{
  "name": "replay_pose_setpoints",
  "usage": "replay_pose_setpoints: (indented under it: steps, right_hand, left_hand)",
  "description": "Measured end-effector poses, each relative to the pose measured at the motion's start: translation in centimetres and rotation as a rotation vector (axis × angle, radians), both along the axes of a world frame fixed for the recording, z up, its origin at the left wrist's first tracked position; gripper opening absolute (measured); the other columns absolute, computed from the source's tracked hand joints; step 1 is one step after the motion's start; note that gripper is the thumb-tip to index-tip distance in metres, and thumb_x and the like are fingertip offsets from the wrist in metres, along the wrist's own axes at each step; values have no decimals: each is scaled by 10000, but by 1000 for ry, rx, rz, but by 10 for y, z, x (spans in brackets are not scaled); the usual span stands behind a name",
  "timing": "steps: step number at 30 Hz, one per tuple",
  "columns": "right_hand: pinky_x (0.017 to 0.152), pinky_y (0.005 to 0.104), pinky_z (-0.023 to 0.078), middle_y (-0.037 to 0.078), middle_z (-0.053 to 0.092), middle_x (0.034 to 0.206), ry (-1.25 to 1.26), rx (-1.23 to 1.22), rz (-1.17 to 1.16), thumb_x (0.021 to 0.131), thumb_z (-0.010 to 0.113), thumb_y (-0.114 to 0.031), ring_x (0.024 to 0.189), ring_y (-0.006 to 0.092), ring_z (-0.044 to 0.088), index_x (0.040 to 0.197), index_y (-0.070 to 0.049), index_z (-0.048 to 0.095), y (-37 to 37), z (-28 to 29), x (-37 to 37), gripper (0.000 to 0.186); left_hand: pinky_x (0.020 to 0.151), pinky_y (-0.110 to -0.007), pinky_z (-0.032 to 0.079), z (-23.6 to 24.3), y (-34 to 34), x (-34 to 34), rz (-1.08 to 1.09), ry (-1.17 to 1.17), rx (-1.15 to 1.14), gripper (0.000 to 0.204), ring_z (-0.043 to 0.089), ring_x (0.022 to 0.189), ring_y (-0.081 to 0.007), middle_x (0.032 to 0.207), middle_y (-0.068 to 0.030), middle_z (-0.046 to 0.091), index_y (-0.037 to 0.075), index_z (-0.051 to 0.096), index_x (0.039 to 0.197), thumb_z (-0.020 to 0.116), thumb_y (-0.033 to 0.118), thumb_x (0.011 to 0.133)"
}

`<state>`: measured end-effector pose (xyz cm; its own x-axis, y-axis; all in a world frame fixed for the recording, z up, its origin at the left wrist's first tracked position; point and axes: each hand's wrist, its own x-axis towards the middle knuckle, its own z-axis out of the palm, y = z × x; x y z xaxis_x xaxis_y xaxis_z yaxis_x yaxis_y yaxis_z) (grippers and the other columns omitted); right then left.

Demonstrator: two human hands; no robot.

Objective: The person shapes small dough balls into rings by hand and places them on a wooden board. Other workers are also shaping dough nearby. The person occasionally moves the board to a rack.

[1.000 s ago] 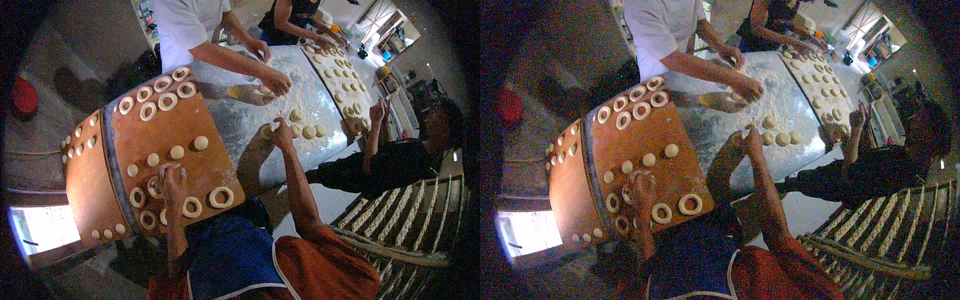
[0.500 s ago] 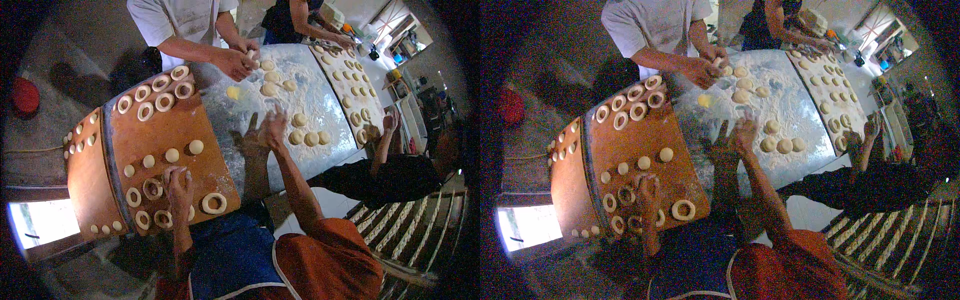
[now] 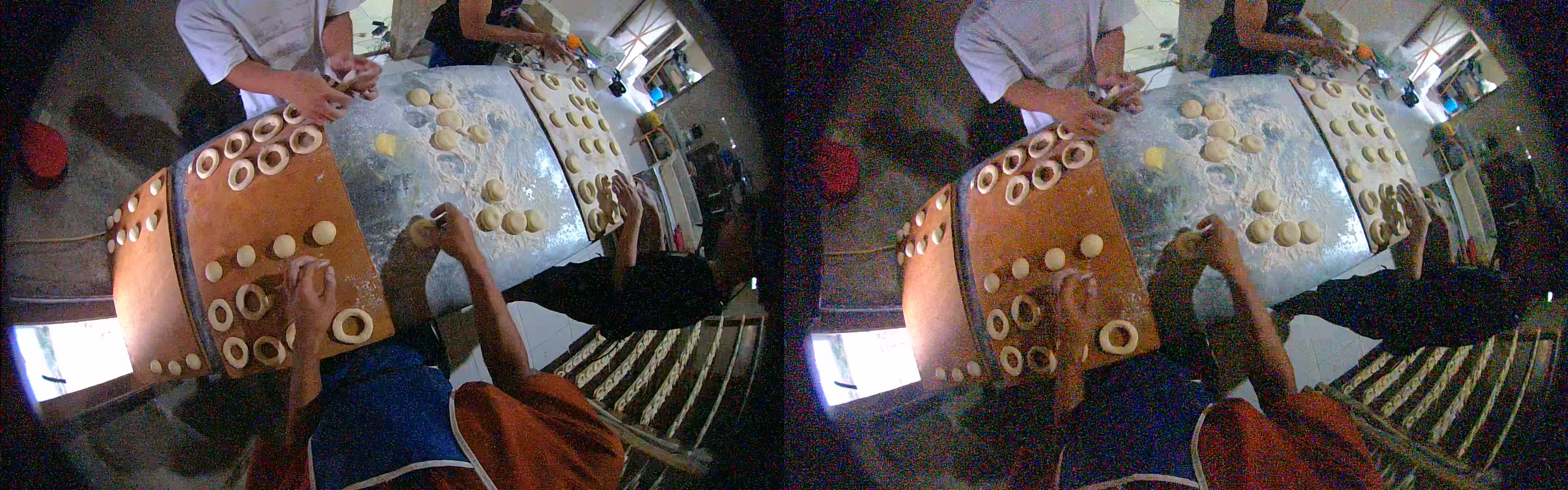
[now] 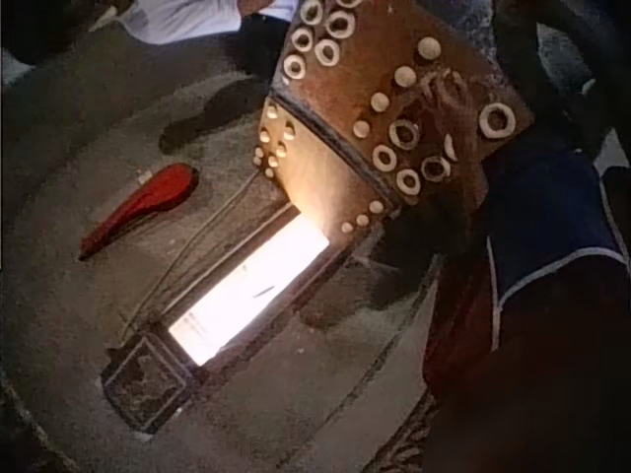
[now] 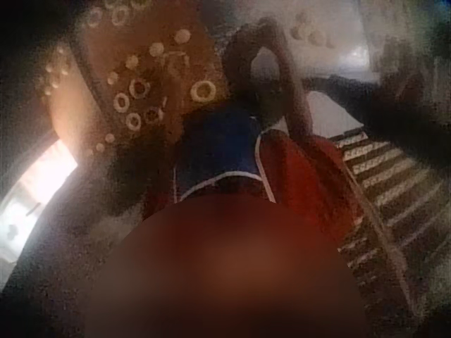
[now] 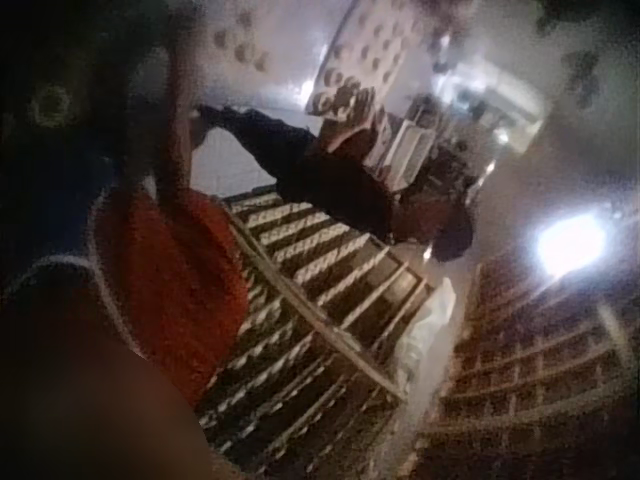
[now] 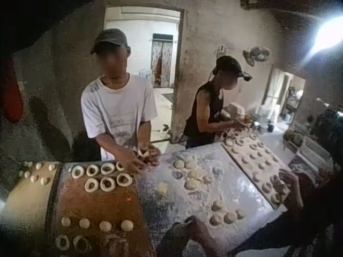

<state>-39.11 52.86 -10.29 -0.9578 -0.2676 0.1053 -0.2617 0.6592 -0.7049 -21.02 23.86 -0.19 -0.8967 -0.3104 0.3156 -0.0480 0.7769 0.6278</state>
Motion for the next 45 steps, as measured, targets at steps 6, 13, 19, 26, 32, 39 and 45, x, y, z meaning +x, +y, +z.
replay_pose_setpoints:
  steps: [6,13,19,26,32,39,45]
  right_hand:
    - [699,413,565,176,706,885,-94,103,40,767,846,-192,784,320,694,945,-1,603,-14,18,16,357]
    - [783,363,609,142,718,996,-525,-839,37,855,766,-5,878,213,707,1101,22,615,-59,89,101,290]
    - [797,366,612,166,727,1019,-413,-646,31,856,756,-1,923,222,722,1141,34,593,-90,115,131,331]
    - [827,353,598,175,718,1065,-211,-537,59,857,655,81,989,207,712,1299,-24,486,-129,112,155,485]
    - [744,283,557,85,634,1094,-555,-832,424,906,653,-181,910,144,650,1374,-47,465,-137,138,166,522]
    - [645,329,537,15,607,792,-683,-638,27,989,514,-479,714,168,622,1101,-11,626,-161,115,149,494]
    - [943,431,519,150,684,1072,-849,-1239,-339,1005,461,-592,996,283,660,1142,11,640,-198,83,175,644]
  left_hand:
    - [941,-426,502,-10,40,-21,-271,-57,426,228,633,1051,-330,1103,-169,631,10,667,1081,660,203,960]
    - [898,-364,539,-26,69,-31,-203,-209,782,385,686,1018,-248,1096,-171,702,-54,659,1185,687,263,970]
    - [844,-342,547,-8,47,-4,-240,-222,893,310,681,965,-215,1023,-136,687,-21,682,1134,683,245,972]
    - [837,-336,542,-5,15,14,-213,-277,802,312,658,974,-214,1069,-114,625,-2,614,1234,622,216,1012]
    - [849,-320,530,-26,11,26,-145,-188,1416,408,612,957,-181,1104,-71,614,72,471,1340,657,157,987]
    - [994,-352,470,-77,-3,38,-387,274,1389,324,564,1124,-211,1212,-94,571,51,538,1206,667,193,946]
    - [931,-403,468,-130,-10,25,-149,166,1353,314,571,1072,-262,1195,-144,574,31,554,1199,607,240,970]
